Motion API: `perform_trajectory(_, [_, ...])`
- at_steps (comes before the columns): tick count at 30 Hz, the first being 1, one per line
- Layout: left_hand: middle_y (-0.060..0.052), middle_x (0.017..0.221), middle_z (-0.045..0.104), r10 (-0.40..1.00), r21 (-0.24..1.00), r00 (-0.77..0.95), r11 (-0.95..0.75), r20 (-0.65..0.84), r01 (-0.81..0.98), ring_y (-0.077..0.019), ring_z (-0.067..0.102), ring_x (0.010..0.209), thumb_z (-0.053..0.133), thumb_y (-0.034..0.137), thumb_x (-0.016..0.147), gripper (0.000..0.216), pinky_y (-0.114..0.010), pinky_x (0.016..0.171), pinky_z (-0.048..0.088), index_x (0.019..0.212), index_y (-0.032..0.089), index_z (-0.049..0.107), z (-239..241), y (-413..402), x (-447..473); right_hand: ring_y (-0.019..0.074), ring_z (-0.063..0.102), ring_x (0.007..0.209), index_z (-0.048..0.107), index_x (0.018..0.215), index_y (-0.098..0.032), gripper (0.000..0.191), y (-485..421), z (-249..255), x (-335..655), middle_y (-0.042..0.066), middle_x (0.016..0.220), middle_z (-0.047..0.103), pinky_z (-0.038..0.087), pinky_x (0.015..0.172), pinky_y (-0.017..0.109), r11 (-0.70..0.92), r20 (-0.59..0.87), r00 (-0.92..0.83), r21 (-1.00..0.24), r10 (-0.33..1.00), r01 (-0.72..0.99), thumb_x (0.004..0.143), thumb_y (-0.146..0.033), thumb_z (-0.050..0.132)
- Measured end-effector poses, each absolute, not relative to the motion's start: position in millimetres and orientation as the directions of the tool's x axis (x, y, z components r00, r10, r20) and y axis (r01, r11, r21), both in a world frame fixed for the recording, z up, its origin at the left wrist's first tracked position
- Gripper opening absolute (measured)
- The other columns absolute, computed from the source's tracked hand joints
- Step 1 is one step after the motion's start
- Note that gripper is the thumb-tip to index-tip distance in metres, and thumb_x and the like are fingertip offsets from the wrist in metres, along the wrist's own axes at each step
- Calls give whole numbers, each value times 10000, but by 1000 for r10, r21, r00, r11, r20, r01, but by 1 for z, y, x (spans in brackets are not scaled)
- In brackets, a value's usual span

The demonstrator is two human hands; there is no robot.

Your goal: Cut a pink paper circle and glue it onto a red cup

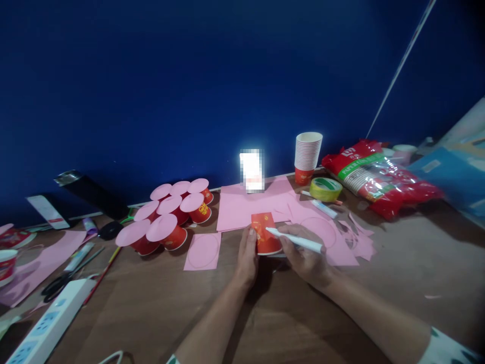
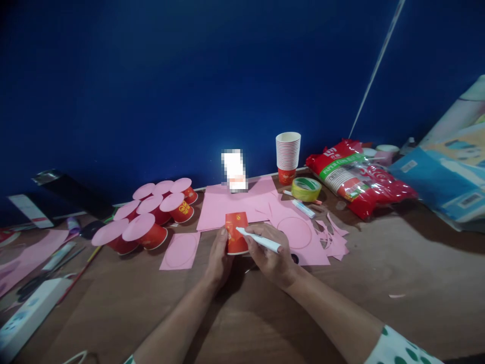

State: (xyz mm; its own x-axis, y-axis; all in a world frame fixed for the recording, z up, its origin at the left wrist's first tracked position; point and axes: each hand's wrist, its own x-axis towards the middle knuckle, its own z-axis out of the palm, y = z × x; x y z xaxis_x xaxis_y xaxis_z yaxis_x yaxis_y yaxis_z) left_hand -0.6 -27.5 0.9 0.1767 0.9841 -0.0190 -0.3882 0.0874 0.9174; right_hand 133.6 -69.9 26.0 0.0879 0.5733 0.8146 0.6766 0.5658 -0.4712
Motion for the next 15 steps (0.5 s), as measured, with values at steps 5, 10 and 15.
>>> perform_trajectory(5, [-67,1005,694,986,916,151,120,-66,-382,-225,622,936,607,485,797,363,-337,869,460,1005,192,658,0,-28,-1,193,667,739,597,962,-204,114,-70,26,134,57,826,690,559,663,326,547,798,99,-491,595,678,879,-173,525])
perform_trajectory(10, [-66,1020,693,984,925,172,114,-54,-362,-230,621,956,608,480,798,366,-334,866,465,1017,192,658,3,-29,-2,186,664,742,592,969,-206,120,-70,25,134,52,831,688,560,668,320,555,802,99,-491,589,672,877,-160,530])
perform_trajectory(15, [-67,1010,697,985,936,171,74,-15,-343,-222,624,941,568,473,828,349,-329,869,462,1003,186,661,3,-29,-2,185,666,754,595,965,-200,120,-70,26,134,52,833,691,560,677,319,560,801,102,-496,590,664,874,-152,532])
